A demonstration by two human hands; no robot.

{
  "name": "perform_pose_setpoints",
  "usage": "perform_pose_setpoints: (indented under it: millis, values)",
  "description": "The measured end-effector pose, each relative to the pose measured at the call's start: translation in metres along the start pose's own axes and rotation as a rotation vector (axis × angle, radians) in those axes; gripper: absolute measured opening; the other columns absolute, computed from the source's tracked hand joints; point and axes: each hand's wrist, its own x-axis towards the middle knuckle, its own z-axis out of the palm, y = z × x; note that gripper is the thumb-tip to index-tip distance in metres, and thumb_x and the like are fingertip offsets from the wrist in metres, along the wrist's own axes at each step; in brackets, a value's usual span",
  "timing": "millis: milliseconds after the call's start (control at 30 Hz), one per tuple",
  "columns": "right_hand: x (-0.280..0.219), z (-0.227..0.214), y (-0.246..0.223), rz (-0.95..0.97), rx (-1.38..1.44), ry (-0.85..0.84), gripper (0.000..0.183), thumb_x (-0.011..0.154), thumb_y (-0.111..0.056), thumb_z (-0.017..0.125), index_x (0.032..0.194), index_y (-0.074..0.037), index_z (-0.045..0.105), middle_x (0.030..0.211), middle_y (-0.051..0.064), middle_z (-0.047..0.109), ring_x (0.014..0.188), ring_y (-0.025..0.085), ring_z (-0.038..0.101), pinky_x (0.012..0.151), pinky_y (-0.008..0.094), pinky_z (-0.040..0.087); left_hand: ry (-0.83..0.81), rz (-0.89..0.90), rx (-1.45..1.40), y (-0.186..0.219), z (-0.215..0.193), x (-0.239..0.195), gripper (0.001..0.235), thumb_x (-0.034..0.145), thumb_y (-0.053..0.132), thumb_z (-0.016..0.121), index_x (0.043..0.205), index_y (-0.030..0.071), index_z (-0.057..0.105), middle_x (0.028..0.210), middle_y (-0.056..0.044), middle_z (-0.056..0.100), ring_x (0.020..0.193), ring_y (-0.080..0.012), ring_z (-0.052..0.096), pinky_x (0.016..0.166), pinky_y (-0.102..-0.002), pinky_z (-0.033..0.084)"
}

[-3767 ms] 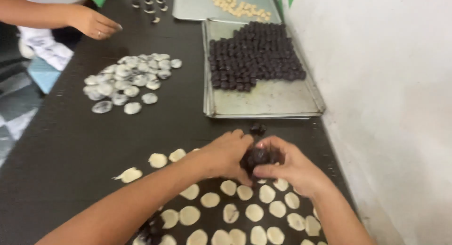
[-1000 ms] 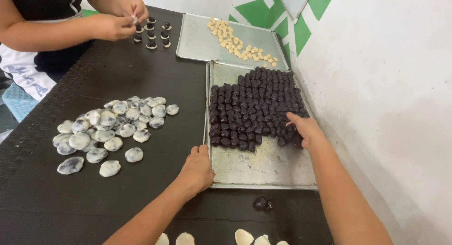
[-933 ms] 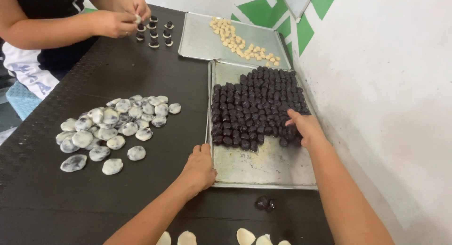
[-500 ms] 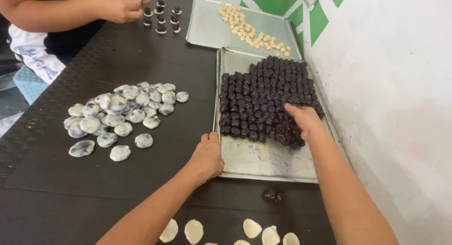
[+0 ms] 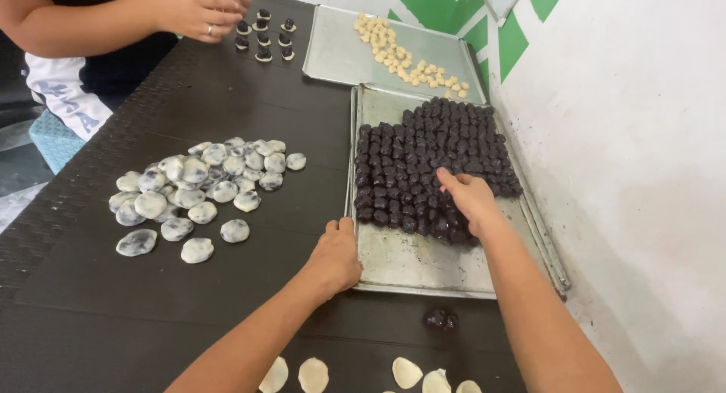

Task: The person flattens small white dough pieces on a black mat and then places dark filling balls onto them. The person works by hand, arranging the components in rows on the table.

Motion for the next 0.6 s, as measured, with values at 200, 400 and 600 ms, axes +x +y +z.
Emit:
perform_pose_setpoints:
  millis: [200,400,600]
  values:
    - [-0.025,0.002,-0.012,-0.06,0.01,-0.047,0.077,0.081,-0.06,0.071,0.131,-0.003,0.058,0.132,0.026,0.055,0.132,0.046,0.042,0.105,0.062,0.035,0.036,0.008,0.002,-0.005,0.005,0.004,0.05,0.08,0.0,0.071,0.119,-0.009,0.042,0.125,-0.034,0.045,0.11,-0.0513,0.058,0.085,-0.054,0.058]
    - [-0.051,-0.013,-0.023,-0.153,-0.078,-0.108,0.042,0.08,-0.038,0.075,0.109,-0.008,0.072,0.114,0.021,0.067,0.122,0.041,0.055,0.101,0.054,0.042,0.034,0.025,0.014,-0.009,0.004,0.013,0.052,0.079,0.002,0.072,0.119,-0.009,0.042,0.124,-0.033,0.047,0.11,-0.0509,0.059,0.085,-0.053,0.058]
    - [-0.102,-0.058,-0.038,-0.182,-0.136,-0.331,0.028,0.082,-0.027,0.07,0.096,-0.005,0.08,0.109,0.022,0.073,0.118,0.044,0.059,0.104,0.053,0.041,0.153,0.077,0.493,0.081,-0.026,-0.016,0.074,0.076,0.002,0.074,0.138,0.004,0.035,0.132,-0.019,0.042,0.12,-0.0395,0.042,0.094,-0.052,0.035]
